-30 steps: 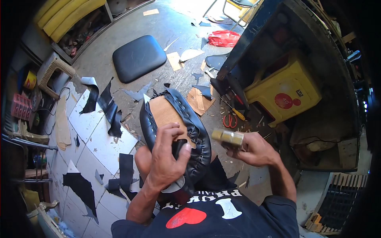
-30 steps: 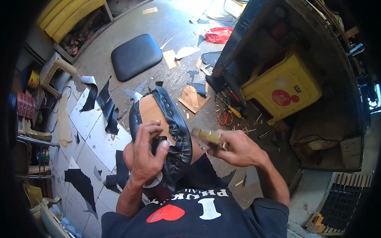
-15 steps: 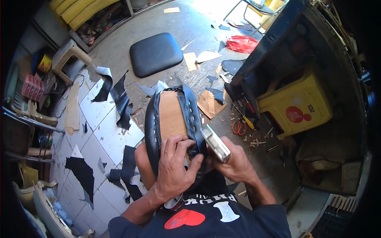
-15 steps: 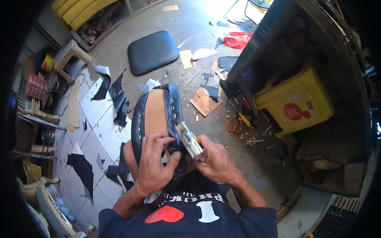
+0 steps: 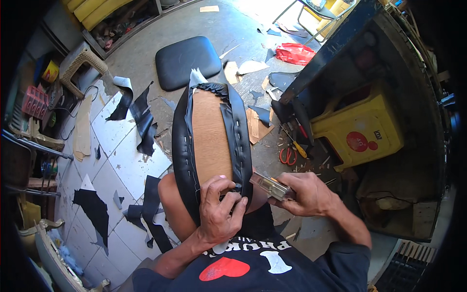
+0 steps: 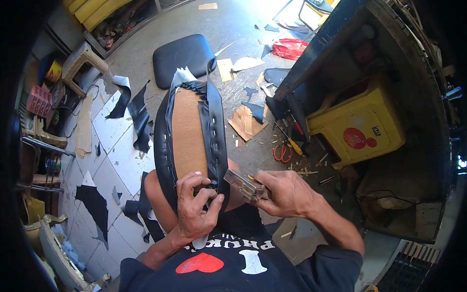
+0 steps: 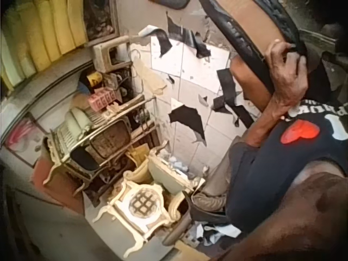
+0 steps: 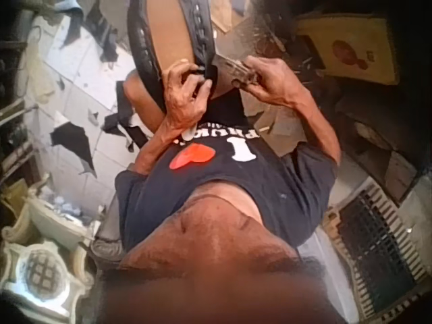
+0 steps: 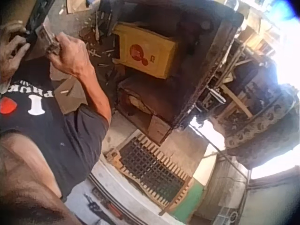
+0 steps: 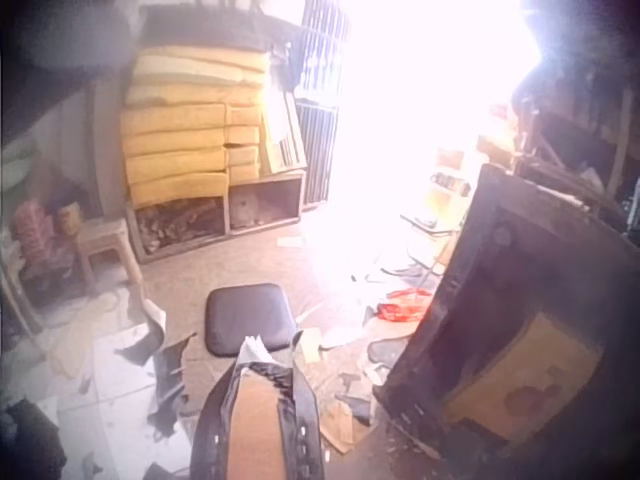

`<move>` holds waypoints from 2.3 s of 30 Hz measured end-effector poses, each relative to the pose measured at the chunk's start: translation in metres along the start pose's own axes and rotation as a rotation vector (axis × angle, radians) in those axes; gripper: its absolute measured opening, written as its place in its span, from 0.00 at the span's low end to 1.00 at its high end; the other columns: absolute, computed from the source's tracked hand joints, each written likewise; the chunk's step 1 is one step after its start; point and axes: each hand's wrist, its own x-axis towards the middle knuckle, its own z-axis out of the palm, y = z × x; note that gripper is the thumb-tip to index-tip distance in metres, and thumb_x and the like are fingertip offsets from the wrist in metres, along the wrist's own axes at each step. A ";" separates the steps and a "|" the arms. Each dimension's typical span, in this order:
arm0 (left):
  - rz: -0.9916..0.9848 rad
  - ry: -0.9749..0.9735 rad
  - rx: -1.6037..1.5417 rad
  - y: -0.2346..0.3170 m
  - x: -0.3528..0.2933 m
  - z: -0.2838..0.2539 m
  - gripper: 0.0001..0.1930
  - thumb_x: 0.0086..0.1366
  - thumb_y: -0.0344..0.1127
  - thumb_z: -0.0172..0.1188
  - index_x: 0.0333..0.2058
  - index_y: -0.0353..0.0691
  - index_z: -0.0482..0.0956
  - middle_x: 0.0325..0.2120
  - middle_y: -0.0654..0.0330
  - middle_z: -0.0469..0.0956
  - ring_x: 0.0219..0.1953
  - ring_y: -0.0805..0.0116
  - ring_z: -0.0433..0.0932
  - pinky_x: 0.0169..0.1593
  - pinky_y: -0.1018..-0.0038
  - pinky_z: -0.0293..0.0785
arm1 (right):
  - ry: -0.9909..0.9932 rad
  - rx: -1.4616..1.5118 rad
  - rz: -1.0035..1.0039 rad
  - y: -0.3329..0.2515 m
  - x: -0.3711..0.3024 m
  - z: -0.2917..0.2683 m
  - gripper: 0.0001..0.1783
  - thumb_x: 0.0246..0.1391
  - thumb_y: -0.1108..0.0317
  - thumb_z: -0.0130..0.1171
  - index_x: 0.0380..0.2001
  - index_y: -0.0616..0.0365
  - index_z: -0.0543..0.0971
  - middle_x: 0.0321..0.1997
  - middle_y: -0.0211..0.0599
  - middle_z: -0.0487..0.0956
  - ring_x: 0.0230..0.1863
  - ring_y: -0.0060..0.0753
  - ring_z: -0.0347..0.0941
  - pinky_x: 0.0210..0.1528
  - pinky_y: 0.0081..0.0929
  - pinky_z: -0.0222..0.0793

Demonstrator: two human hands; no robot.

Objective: The person reupholsters chair parts by stretching black vinyl over foam-padded bases and securing it with a manual stapler and shears.

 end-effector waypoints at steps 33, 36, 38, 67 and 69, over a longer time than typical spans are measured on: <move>0.033 -0.114 -0.051 -0.017 0.006 -0.009 0.09 0.57 0.22 0.71 0.35 0.33 0.80 0.49 0.48 0.73 0.64 0.41 0.72 0.66 0.53 0.70 | -0.291 -0.358 0.007 -0.032 0.019 -0.010 0.23 0.53 0.52 0.69 0.40 0.63 0.80 0.36 0.51 0.85 0.37 0.60 0.85 0.38 0.52 0.81; 0.071 -0.124 -0.026 -0.020 0.005 -0.008 0.09 0.57 0.22 0.70 0.36 0.32 0.80 0.49 0.47 0.73 0.65 0.41 0.72 0.66 0.54 0.72 | -0.239 -0.476 0.034 -0.042 0.020 -0.001 0.20 0.48 0.54 0.71 0.36 0.59 0.81 0.31 0.46 0.84 0.30 0.54 0.84 0.31 0.49 0.79; 0.081 -0.126 0.001 -0.021 0.003 -0.006 0.09 0.58 0.22 0.70 0.36 0.31 0.80 0.50 0.47 0.73 0.65 0.42 0.72 0.66 0.54 0.72 | -0.208 -0.466 0.056 -0.034 0.021 0.011 0.20 0.48 0.54 0.71 0.35 0.59 0.81 0.30 0.47 0.84 0.29 0.54 0.84 0.30 0.49 0.78; 0.003 -0.032 -0.039 -0.005 0.000 -0.015 0.15 0.58 0.22 0.70 0.45 0.36 0.84 0.49 0.50 0.77 0.65 0.40 0.73 0.67 0.51 0.71 | 0.379 -0.059 1.031 0.227 -0.121 0.289 0.30 0.51 0.51 0.67 0.50 0.64 0.82 0.45 0.66 0.85 0.51 0.69 0.82 0.57 0.56 0.77; 0.006 -0.040 -0.051 -0.001 0.005 -0.013 0.14 0.58 0.20 0.70 0.44 0.36 0.85 0.45 0.52 0.80 0.65 0.40 0.74 0.65 0.53 0.73 | 0.420 -0.178 1.028 0.241 -0.144 0.329 0.32 0.51 0.49 0.69 0.52 0.63 0.82 0.47 0.64 0.85 0.51 0.66 0.83 0.56 0.55 0.78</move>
